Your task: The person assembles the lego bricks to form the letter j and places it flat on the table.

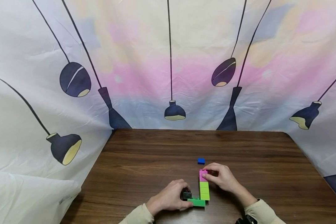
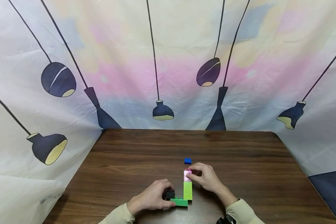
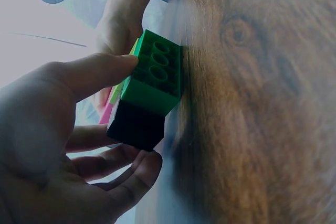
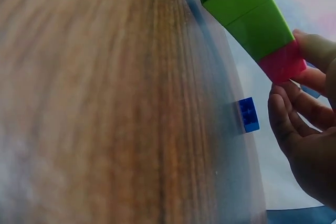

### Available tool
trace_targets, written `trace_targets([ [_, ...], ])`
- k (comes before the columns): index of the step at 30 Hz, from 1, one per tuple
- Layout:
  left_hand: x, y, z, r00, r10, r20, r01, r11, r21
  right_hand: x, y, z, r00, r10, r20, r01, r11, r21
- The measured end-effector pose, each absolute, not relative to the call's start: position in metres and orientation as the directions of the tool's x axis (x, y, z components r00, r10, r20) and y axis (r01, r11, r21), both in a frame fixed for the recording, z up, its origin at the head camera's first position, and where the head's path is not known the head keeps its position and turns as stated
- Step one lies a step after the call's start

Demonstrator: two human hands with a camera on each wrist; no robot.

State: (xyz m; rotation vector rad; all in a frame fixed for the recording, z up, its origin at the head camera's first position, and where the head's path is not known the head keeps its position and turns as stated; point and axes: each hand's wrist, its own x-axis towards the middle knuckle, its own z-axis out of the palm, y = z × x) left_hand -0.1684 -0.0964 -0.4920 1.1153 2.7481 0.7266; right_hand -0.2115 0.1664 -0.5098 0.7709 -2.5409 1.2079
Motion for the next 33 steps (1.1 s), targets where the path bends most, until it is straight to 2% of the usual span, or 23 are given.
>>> trace_targets([
  [10,-0.1669,-0.0965,-0.4919,-0.709,0.699,0.095,0.66,0.61,0.437,-0.2137,0.1669,-0.514,-0.848,-0.405,0.343,-0.526,0.556,-0.644],
  [33,-0.1696,-0.0965,-0.4917,-0.671,0.74,0.052,0.667,0.571,0.479,-0.2145,0.1693,-0.5144,-0.881,-0.441,0.168,-0.425,0.586,-0.69],
])
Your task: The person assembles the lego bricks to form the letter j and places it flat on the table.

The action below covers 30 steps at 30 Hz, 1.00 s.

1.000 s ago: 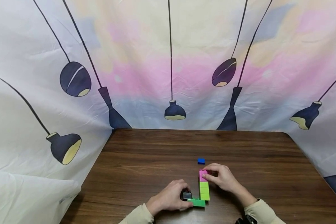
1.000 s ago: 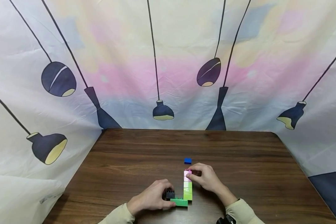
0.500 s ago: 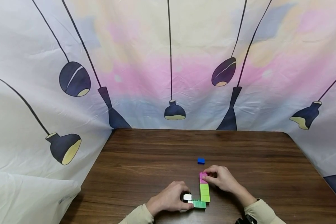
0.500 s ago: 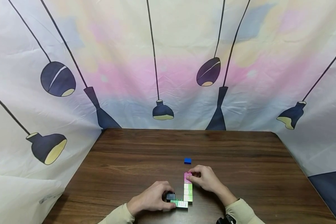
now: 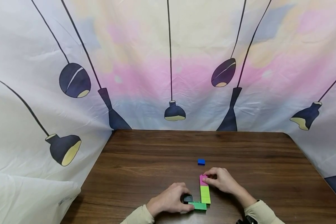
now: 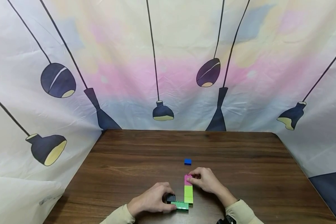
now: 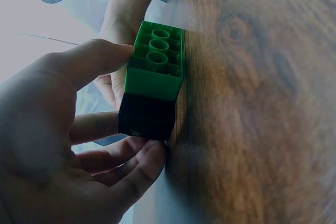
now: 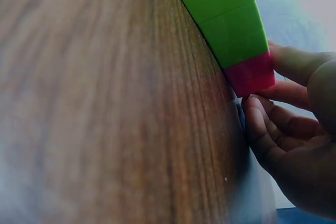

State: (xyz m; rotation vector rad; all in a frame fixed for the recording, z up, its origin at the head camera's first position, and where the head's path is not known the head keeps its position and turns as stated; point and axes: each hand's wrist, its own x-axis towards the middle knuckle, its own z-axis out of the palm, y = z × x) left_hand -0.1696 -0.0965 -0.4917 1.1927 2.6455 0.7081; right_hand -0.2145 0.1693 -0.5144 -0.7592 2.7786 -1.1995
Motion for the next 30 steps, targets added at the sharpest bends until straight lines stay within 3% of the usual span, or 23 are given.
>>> trace_targets([
  [20,-0.17,-0.096,-0.494,-0.677,0.736,0.023,0.647,0.58,0.495,-0.222,0.168,-0.512,-0.892,-0.44,0.102,-0.376,0.6,-0.706],
  [30,-0.168,-0.096,-0.492,-0.685,0.728,0.029,0.65,0.593,0.475,-0.226,0.168,-0.506,-0.912,-0.349,0.217,-0.395,0.6,-0.696],
])
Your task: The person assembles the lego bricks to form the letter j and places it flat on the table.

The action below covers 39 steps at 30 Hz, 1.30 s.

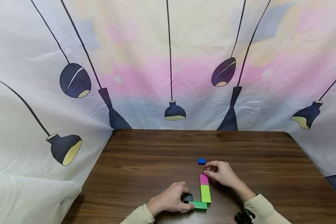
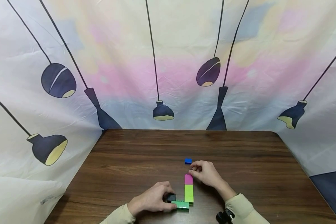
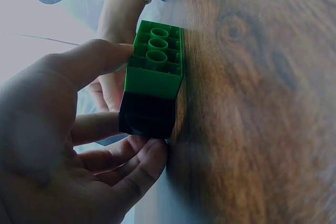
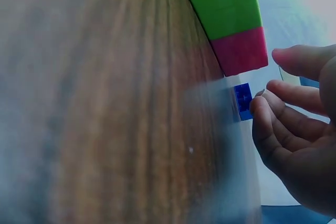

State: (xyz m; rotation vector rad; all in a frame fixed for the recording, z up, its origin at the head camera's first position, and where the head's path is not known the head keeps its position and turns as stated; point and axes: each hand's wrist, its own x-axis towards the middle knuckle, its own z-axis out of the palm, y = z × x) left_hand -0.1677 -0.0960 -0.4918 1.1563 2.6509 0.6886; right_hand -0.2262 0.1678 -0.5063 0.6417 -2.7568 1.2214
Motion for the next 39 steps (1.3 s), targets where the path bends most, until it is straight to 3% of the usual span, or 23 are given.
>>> trace_targets([
  [19,-0.172,-0.097,-0.489,-0.668,0.742,0.054,0.675,0.574,0.464,-0.255,0.159,-0.505,-0.875,-0.424,0.234,-0.474,0.654,-0.589],
  [30,-0.171,-0.097,-0.491,-0.67,0.742,0.038,0.663,0.574,0.481,-0.267,0.157,-0.502,-0.911,-0.348,0.223,-0.41,0.697,-0.588],
  [39,-0.169,-0.097,-0.491,-0.668,0.744,0.032,0.658,0.57,0.492,-0.274,0.161,-0.503,-0.91,-0.366,0.194,-0.409,0.717,-0.564],
])
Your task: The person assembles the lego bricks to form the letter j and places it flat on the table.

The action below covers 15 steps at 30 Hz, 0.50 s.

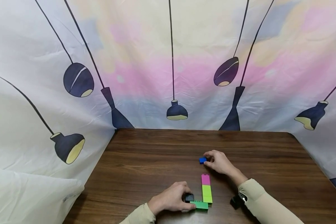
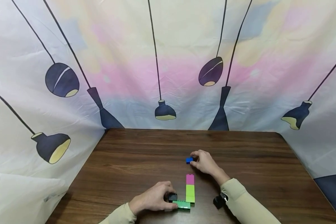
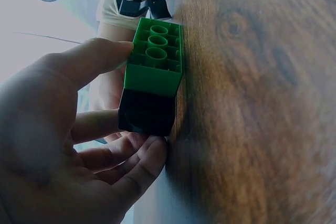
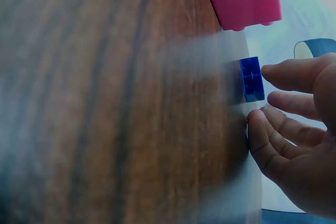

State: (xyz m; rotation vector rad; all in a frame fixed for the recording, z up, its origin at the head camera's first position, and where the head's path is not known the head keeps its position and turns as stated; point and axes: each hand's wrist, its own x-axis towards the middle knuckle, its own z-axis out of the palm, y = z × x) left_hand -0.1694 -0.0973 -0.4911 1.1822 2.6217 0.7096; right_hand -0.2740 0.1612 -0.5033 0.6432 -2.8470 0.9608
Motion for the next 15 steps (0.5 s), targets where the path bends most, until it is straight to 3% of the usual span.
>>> trace_targets([
  [15,-0.1703,-0.0967,-0.4902,-0.671,0.741,0.018,0.648,0.574,0.5,-0.275,0.1612,-0.5038,-0.921,-0.372,0.12,-0.372,0.742,-0.558],
])
